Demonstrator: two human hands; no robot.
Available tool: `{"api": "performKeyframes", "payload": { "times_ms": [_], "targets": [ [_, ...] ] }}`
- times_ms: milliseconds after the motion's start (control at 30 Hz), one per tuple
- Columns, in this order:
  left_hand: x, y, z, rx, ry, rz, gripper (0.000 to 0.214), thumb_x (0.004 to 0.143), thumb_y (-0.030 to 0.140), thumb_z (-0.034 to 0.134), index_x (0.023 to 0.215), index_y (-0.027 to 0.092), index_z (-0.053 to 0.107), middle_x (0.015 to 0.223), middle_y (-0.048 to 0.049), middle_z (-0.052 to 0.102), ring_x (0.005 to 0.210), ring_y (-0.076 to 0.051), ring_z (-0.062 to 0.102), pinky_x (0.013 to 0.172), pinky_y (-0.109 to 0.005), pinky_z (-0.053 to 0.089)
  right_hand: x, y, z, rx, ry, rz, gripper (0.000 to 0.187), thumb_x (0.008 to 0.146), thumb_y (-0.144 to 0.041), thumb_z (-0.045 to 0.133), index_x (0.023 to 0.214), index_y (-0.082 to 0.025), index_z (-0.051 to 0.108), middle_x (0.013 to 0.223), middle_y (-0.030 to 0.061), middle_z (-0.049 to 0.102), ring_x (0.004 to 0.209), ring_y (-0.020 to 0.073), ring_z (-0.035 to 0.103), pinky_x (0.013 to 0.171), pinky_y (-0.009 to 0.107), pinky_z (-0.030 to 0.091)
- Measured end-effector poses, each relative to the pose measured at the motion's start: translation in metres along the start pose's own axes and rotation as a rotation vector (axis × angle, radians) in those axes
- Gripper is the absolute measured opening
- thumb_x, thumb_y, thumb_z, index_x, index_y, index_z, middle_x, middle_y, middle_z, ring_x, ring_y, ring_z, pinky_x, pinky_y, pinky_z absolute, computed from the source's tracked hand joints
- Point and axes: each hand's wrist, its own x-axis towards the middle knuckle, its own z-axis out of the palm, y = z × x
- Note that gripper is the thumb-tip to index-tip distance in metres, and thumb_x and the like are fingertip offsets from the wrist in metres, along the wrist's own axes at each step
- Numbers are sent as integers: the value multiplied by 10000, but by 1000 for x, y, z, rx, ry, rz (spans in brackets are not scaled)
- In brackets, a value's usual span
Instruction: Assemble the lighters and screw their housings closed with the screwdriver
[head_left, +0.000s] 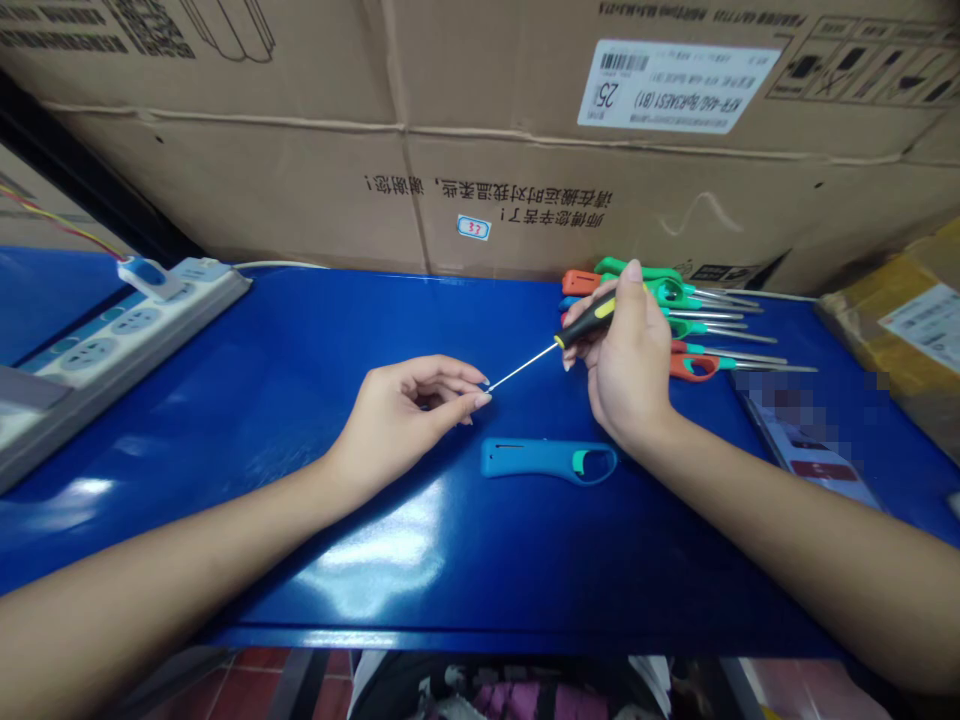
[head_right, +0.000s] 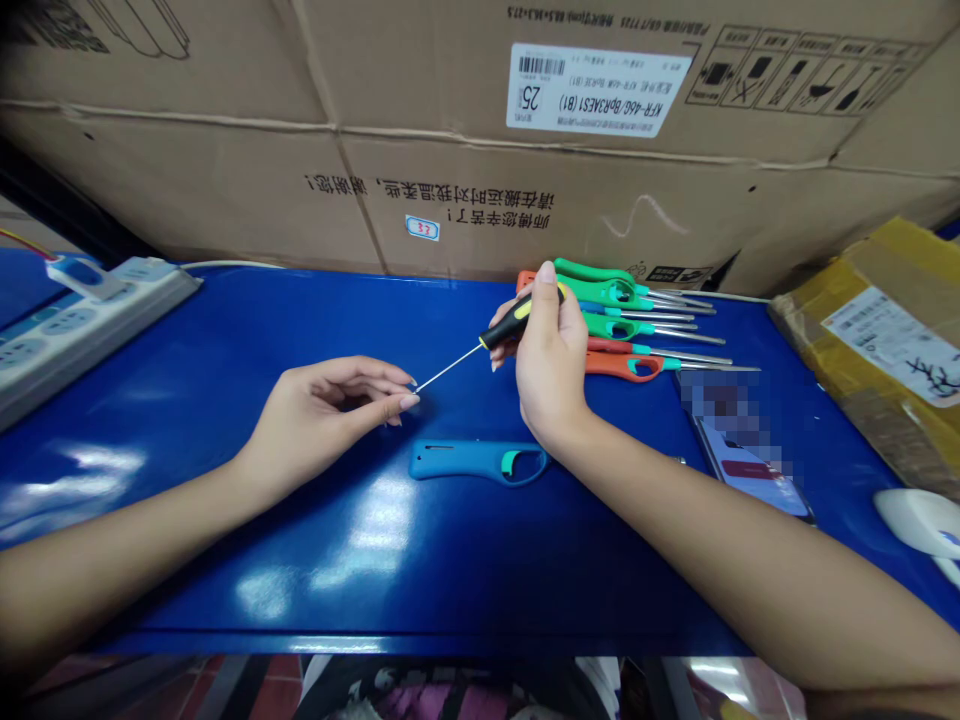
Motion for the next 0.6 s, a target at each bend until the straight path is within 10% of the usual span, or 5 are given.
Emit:
{"api": "performKeyframes", "payload": {
  "times_ms": [600],
  "targets": [
    [1, 1, 1, -9, 10, -1, 156, 768, 235, 832, 882, 147, 771, 742, -26, 771, 577, -105, 688, 594, -192, 573, -1, 0, 0, 63, 7, -7, 386, 961, -615, 507, 812, -265, 443, 699, -24, 580, 554, 118, 570, 441, 253, 401]
  ]
}}
